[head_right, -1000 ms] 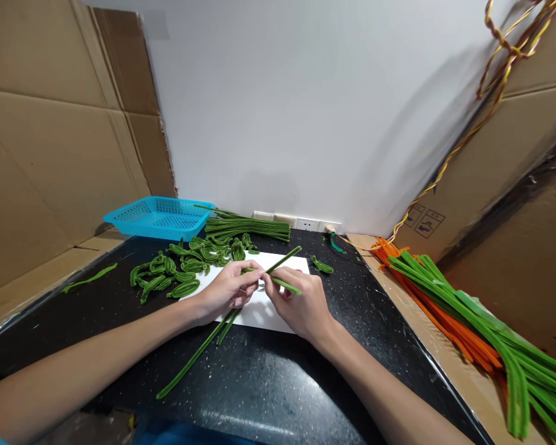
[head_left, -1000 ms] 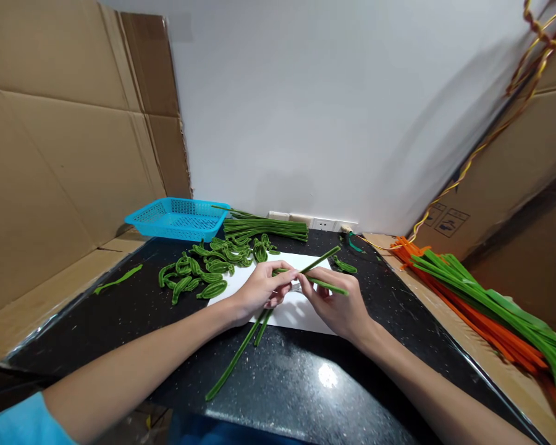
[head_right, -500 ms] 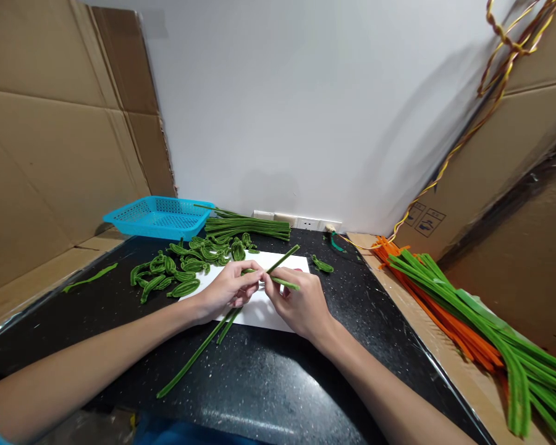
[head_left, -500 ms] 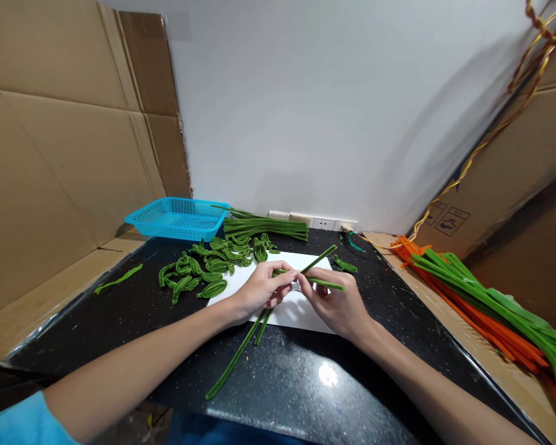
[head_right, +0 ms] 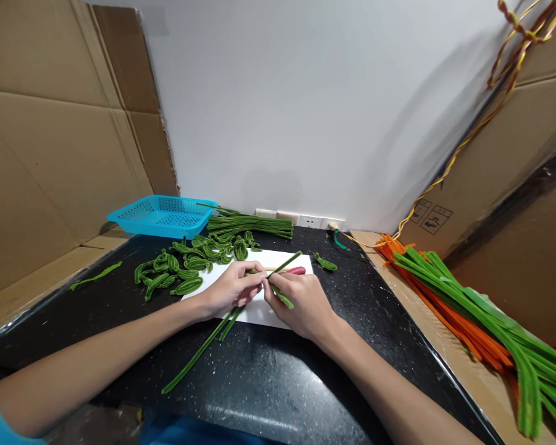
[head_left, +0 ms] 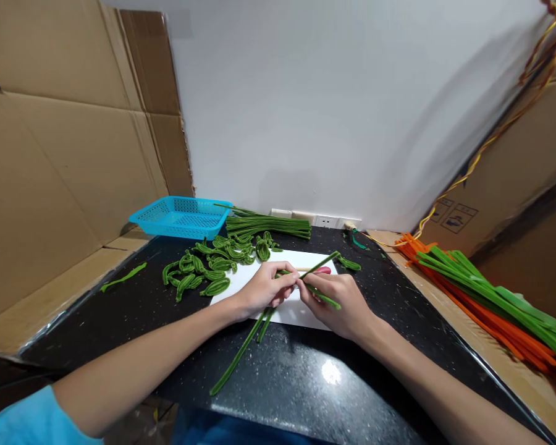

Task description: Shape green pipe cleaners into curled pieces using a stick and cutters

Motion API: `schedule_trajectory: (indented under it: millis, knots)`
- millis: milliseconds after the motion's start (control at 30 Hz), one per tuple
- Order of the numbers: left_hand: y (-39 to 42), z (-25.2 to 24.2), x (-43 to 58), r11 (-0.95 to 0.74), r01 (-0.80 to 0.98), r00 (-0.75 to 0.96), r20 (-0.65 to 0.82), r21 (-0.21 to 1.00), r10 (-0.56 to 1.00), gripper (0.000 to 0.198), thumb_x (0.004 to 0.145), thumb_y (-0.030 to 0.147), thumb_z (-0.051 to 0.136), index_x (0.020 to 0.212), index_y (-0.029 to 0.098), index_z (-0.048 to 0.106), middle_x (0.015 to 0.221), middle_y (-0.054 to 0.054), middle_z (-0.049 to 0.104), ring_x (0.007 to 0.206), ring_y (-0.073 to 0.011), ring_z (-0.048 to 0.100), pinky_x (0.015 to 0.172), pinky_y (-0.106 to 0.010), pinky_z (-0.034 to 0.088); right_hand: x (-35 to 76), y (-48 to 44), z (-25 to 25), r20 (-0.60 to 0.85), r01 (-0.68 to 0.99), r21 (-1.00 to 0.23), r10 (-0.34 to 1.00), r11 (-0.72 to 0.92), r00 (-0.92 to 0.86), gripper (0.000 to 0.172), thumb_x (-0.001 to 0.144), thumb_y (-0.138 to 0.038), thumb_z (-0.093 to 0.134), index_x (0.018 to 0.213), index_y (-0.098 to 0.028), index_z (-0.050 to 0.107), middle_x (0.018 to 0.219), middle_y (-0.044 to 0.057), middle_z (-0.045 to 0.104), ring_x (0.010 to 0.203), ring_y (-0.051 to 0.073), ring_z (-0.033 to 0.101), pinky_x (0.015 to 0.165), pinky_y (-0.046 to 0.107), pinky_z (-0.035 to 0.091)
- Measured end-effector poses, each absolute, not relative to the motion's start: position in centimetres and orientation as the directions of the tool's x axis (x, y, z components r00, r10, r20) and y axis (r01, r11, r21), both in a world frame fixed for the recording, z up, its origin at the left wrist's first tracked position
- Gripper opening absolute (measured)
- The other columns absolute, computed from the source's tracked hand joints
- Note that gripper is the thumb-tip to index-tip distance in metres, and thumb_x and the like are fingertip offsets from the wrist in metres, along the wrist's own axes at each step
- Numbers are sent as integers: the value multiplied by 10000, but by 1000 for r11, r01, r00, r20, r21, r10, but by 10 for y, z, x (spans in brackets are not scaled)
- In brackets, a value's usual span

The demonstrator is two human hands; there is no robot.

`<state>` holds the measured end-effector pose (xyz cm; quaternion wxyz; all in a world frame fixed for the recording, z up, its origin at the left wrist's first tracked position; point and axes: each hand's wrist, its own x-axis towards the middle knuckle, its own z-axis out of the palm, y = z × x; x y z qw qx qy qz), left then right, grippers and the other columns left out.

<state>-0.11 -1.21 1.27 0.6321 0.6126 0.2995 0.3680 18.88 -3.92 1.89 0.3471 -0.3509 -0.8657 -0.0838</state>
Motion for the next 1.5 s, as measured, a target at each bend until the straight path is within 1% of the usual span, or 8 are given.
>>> schedule_trajectory:
  millis: [200, 367, 600, 767, 1033, 1133, 1300, 1500]
  knots:
    - [-12, 12, -2, -15, -86, 559, 61, 996, 827, 370, 842, 498, 696, 794, 155, 567, 540, 60, 514, 348, -30, 381, 334, -150, 257, 190, -40, 20, 639, 652, -82, 542, 754, -546, 305, 976, -194, 502, 689, -171, 602, 585, -8, 594, 471, 91, 419, 525, 248, 294]
    - [-11, 11, -2, -9, -89, 563, 58, 996, 824, 361, 849, 489, 693, 795, 154, 570, 544, 56, 516, 354, -31, 383, 337, -149, 260, 191, -39, 18, 630, 653, -97, 555, 751, -544, 314, 980, -202, 499, 682, -171, 591, 569, -14, 565, 465, 87, 378, 524, 247, 279]
    - [-11, 12, -1, 8, -96, 556, 47, 995, 830, 347, 831, 472, 708, 789, 155, 573, 526, 59, 510, 348, -32, 380, 335, -146, 266, 191, -39, 17, 611, 652, -105, 566, 751, -553, 314, 986, -208, 492, 691, -169, 590, 576, -12, 563, 479, 89, 371, 532, 246, 277]
    - [-10, 9, -1, 15, -104, 560, 47, 994, 827, 345, 834, 474, 698, 784, 159, 565, 514, 60, 514, 337, -33, 377, 332, -145, 254, 191, -39, 18, 580, 643, -111, 575, 758, -578, 296, 989, -211, 483, 717, -170, 592, 598, -4, 585, 494, 96, 403, 541, 253, 274]
    - [-9, 4, -2, -40, -80, 567, 79, 996, 820, 335, 864, 463, 672, 785, 155, 567, 524, 53, 525, 362, -33, 380, 347, -138, 280, 191, -40, 21, 505, 620, -55, 557, 783, -659, 312, 995, -207, 454, 704, -171, 562, 604, 10, 583, 515, 106, 447, 558, 261, 269]
    - [-9, 3, -2, -33, -81, 568, 73, 996, 820, 337, 859, 468, 675, 791, 156, 567, 533, 53, 530, 364, -33, 382, 345, -138, 276, 191, -39, 19, 505, 633, -53, 568, 772, -650, 316, 988, -208, 462, 691, -170, 562, 602, 12, 590, 509, 104, 442, 554, 263, 264]
    - [-10, 8, 0, 22, -74, 558, 23, 997, 829, 354, 838, 478, 691, 775, 162, 544, 533, 63, 522, 341, -25, 373, 326, -134, 256, 191, -39, 18, 528, 662, -55, 584, 748, -616, 343, 1002, -224, 452, 690, -171, 583, 583, 8, 580, 494, 104, 430, 546, 268, 256]
    - [-8, 7, -2, 25, -87, 583, 31, 996, 812, 388, 850, 524, 689, 810, 165, 548, 550, 68, 522, 348, -27, 401, 325, -127, 283, 190, -40, 19, 535, 668, -54, 586, 743, -608, 364, 1002, -222, 446, 662, -176, 568, 582, 15, 570, 502, 112, 433, 545, 269, 268]
